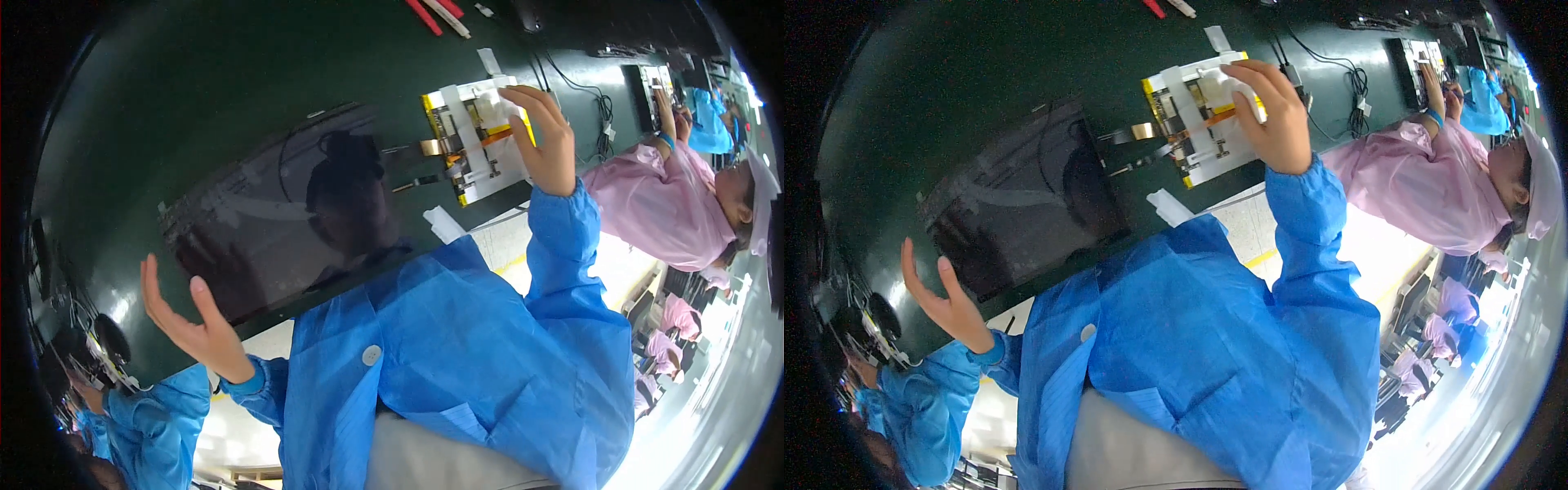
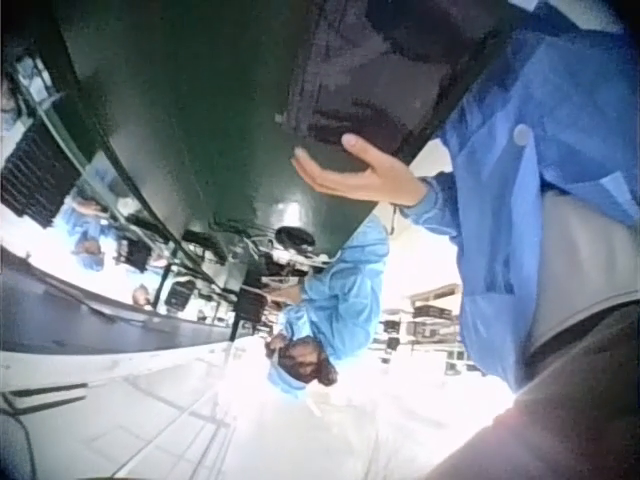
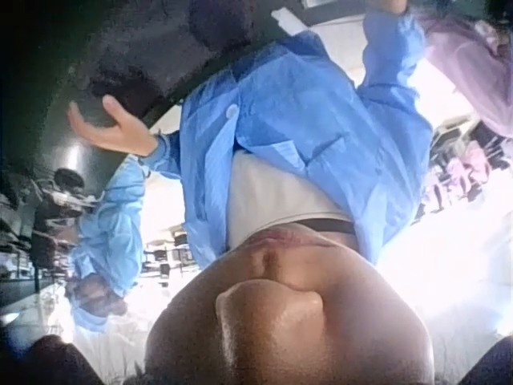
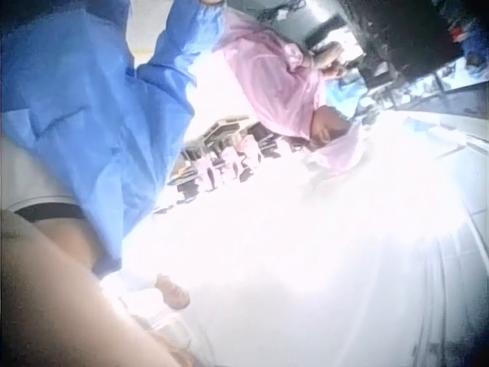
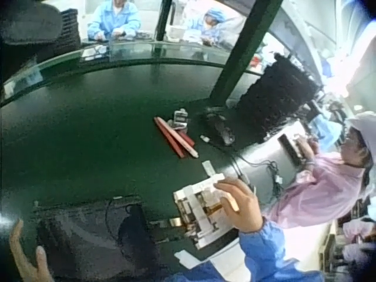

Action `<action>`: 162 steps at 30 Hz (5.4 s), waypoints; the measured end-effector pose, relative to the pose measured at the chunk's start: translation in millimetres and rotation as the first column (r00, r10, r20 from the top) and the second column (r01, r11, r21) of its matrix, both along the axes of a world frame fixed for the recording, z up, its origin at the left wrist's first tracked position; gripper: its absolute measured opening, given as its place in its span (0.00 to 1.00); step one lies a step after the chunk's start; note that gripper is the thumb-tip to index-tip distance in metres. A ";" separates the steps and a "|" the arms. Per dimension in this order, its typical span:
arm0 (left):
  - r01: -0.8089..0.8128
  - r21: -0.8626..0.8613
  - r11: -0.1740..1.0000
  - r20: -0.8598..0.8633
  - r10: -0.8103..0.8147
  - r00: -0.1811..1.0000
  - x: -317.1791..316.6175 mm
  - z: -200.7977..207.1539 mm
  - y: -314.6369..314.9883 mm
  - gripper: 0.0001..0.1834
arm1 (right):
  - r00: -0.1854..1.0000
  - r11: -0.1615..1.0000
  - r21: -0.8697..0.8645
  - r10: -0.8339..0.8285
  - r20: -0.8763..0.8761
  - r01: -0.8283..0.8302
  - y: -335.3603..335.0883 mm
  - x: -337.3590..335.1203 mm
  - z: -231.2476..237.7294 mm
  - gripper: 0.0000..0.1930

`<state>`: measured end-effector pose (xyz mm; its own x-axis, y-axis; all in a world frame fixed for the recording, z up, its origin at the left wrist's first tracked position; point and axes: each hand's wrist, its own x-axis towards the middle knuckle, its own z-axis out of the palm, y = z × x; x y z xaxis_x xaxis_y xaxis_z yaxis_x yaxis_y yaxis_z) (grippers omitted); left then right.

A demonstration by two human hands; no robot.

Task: The person assembles a tablet by connecting internal ribbon cables to the tablet housing and then performs a screen display test on the tablet screen.

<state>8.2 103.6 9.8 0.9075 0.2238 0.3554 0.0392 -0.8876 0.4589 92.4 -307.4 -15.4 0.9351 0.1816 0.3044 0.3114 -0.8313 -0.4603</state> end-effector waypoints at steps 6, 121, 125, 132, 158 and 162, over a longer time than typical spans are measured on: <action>-0.162 -0.013 0.987 -0.119 0.159 0.980 -2.2 -19.2 26.9 0.25 | 0.989 0.991 -0.050 0.128 0.077 -0.124 2.4 6.8 -17.3 0.14; 0.861 0.497 0.106 -0.124 -0.974 0.192 117.8 4.9 -195.8 0.06 | 0.975 0.980 -0.020 0.199 0.103 -0.198 20.0 -54.9 2.2 0.22; 0.888 0.024 0.458 0.051 -0.888 0.457 91.7 54.0 -156.7 0.21 | 0.981 0.968 0.165 0.182 0.075 -0.192 37.0 -57.5 9.9 0.22; -0.186 0.033 0.982 -0.047 0.187 0.981 -10.3 25.0 -42.5 0.29 | 0.862 0.864 0.500 0.300 -0.408 -0.064 99.9 -59.0 29.8 0.26; 0.004 -0.807 0.591 -0.238 -0.330 0.913 55.5 -4.0 81.9 0.36 | 0.868 0.943 0.054 0.323 -0.377 -0.327 169.8 46.9 13.6 0.31; 0.024 -0.973 0.231 -0.062 -0.359 0.931 36.9 4.0 29.2 0.38 | 0.819 0.962 0.070 0.263 -0.510 -0.266 174.0 54.3 9.9 0.32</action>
<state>45.2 132.8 13.8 0.9798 0.0467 -0.1945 0.1819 0.1961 0.9636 146.7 -133.4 -5.5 0.8724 0.4446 -0.2029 0.2416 -0.7533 -0.6117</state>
